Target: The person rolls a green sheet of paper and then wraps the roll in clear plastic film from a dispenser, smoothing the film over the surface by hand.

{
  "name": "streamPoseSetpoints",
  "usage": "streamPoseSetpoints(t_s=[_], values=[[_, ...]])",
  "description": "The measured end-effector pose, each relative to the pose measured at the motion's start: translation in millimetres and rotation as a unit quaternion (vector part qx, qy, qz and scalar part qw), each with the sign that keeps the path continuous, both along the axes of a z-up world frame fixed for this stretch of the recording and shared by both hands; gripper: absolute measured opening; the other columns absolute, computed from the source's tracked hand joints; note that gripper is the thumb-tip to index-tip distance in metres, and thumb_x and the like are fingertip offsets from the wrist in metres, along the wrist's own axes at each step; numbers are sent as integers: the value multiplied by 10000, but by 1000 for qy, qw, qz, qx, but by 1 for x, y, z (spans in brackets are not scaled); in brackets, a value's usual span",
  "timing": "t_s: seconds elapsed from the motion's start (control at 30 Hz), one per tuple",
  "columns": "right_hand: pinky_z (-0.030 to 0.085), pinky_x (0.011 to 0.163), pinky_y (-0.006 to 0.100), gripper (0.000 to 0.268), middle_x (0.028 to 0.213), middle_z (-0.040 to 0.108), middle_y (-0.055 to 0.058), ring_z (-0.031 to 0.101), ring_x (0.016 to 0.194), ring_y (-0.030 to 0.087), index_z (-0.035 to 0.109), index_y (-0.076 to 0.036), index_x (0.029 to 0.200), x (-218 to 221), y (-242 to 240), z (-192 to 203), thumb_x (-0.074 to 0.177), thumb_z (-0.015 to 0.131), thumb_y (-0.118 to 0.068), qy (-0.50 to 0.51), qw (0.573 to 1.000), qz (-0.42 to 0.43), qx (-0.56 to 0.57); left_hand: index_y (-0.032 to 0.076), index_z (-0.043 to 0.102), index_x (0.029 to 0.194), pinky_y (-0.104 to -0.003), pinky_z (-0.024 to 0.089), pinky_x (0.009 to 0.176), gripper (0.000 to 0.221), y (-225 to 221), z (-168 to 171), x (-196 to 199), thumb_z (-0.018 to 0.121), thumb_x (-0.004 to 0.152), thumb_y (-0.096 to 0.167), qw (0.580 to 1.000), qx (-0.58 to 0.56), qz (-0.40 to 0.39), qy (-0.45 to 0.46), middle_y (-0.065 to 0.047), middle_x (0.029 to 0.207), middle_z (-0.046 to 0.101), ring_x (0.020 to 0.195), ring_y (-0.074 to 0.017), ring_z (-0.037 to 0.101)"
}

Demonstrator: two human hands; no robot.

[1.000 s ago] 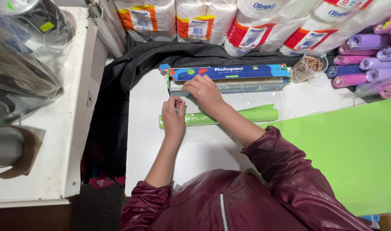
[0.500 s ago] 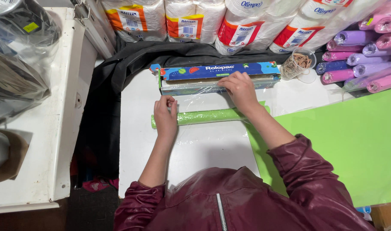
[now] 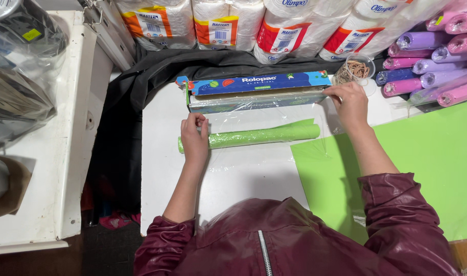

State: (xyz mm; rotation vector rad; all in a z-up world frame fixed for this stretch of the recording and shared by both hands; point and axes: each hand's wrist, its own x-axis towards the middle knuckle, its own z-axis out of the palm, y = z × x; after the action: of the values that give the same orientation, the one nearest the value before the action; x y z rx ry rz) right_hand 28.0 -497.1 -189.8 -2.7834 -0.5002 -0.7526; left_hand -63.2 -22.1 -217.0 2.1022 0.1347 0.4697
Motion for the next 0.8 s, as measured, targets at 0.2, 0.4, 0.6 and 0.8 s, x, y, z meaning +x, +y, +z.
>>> streamPoseSetpoints(t_s=[0.2, 0.4, 0.6, 0.8], values=[[485, 1026, 313, 307, 1174, 752, -174, 642, 1150, 117, 824, -304, 1116, -11, 3, 3, 926, 914, -81, -34, 999, -24, 13, 122, 573, 1065, -383, 516, 880, 144, 7, 8, -3, 709, 1034, 85, 1000, -12, -13, -3, -44, 903, 654, 932, -232, 599], [501, 882, 401, 514, 1221, 586, 125, 585, 1125, 256, 501, -52, 1378, -65, 33, 7, 1066, 823, -304, 158, 920, -119, 339, 107, 492, 1341, -486, 381, 1166, 557, 28, 54, -26, 815, 953, 342, 988, 36, -113, 96, -100, 1184, 714, 1204, -300, 613], [511, 1012, 546, 911, 1173, 636, 309, 627, 1101, 412, 324, 125, 1601, -95, 64, 35, 925, 870, -152, 398, 814, -163, 390, 29, 181, 1696, -527, 211, 1270, 1124, 24, 66, -29, 893, 839, 180, 933, 197, -213, 212, -209, 1278, 732, 1309, -361, 590], [513, 961, 493, 942, 1093, 678, 287, 623, 971, 349, 364, 78, 1629, -97, 47, 15, 847, 884, 11, 363, 822, -128, 419, 70, 124, 1724, -498, 267, 1262, 1251, 32, 50, -33, 934, 781, 211, 946, 230, -196, 119, -148, 1190, 777, 1199, -304, 656]])
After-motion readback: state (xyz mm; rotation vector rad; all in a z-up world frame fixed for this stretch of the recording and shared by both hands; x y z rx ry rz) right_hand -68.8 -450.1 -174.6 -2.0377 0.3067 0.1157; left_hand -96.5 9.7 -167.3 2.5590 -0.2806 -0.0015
